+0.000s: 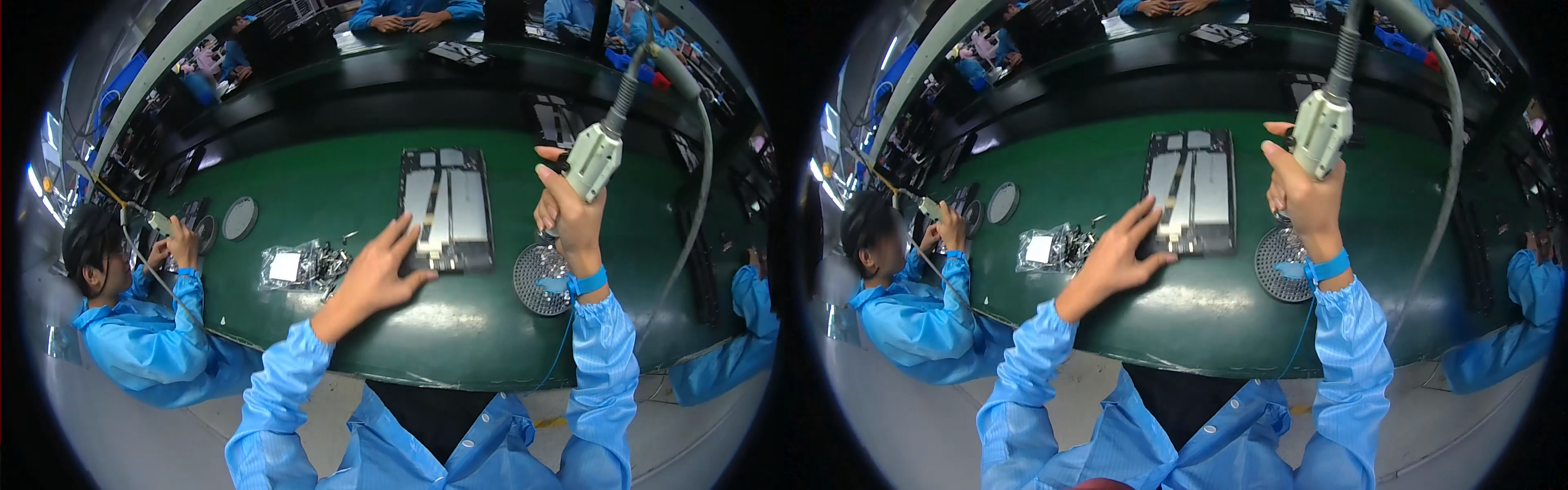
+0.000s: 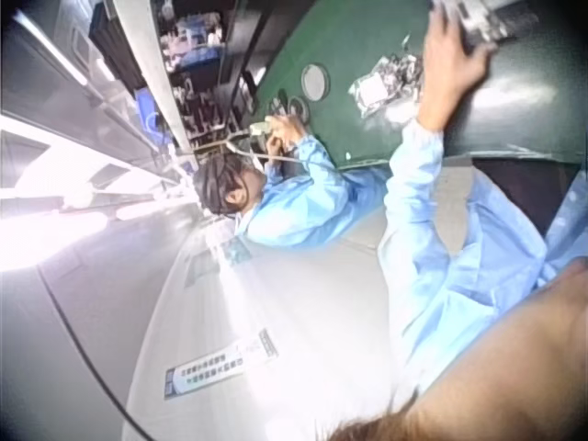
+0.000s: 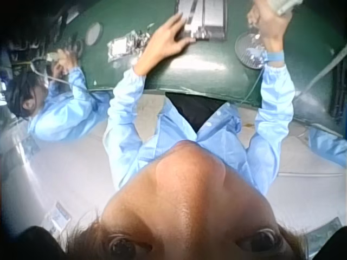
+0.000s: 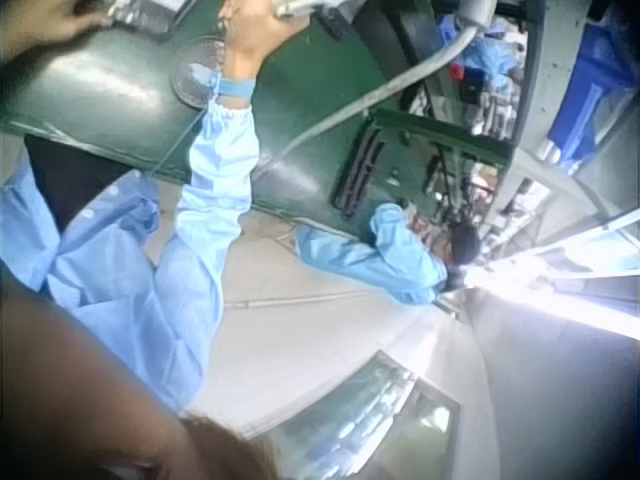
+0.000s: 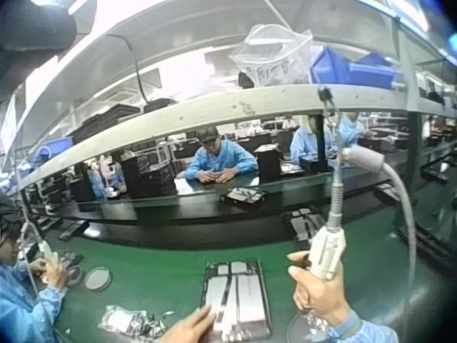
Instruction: The recorder is assembling electronic panels on a conveyor belt using an electric screwdriver.
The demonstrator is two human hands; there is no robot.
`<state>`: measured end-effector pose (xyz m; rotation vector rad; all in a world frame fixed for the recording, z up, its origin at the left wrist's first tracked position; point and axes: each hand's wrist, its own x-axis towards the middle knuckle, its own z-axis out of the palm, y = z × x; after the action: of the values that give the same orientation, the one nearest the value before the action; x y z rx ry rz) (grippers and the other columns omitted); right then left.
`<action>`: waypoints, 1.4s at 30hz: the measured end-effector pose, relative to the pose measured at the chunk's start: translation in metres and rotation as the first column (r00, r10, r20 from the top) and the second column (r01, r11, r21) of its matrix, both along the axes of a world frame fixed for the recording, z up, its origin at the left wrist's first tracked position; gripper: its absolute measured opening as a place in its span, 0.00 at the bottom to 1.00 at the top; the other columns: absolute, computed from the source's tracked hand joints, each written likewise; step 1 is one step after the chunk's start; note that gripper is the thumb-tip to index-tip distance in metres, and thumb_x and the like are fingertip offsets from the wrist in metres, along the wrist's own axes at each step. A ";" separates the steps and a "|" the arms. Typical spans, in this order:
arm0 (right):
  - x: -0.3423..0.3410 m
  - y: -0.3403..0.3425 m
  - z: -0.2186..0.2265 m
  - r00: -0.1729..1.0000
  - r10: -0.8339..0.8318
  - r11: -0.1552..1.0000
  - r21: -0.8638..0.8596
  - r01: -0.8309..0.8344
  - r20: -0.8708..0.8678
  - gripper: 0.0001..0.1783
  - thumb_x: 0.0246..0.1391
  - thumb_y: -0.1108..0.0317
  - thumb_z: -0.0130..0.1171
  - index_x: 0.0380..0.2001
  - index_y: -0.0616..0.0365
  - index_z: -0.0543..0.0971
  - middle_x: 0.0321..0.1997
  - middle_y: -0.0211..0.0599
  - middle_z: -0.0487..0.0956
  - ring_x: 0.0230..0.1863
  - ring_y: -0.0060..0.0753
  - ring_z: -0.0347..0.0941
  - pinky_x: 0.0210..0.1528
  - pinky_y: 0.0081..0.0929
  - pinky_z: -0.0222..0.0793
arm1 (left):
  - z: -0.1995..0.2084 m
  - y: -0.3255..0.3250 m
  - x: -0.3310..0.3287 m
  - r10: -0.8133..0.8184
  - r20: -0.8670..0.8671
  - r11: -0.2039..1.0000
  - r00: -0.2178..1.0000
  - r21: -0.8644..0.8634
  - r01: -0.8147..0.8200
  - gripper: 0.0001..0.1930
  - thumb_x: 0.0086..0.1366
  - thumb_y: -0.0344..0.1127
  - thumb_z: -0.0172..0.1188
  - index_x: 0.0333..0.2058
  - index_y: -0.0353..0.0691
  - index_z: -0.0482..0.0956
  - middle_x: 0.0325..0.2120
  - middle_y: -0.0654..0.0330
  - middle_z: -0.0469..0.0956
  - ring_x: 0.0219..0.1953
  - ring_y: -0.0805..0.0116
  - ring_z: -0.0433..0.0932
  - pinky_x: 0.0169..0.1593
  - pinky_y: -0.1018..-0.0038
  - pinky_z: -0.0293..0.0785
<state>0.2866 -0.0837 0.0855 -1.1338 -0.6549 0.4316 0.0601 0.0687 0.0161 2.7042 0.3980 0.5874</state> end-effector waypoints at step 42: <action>0.001 -0.047 -0.058 0.968 0.238 0.971 -0.003 -0.239 0.075 0.14 0.57 0.68 0.41 0.39 0.68 0.69 0.09 0.24 0.54 0.10 0.19 0.52 0.14 0.24 0.56 | -0.035 -0.009 0.056 -0.135 0.367 0.986 0.920 0.141 0.088 0.05 0.56 0.30 0.61 0.30 0.36 0.80 0.36 0.57 0.78 0.37 0.59 0.77 0.42 0.68 0.71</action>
<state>0.2873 -0.1309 0.0280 -1.0733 -0.8627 0.5938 0.1160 0.0596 -0.0187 2.6184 0.1071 1.1020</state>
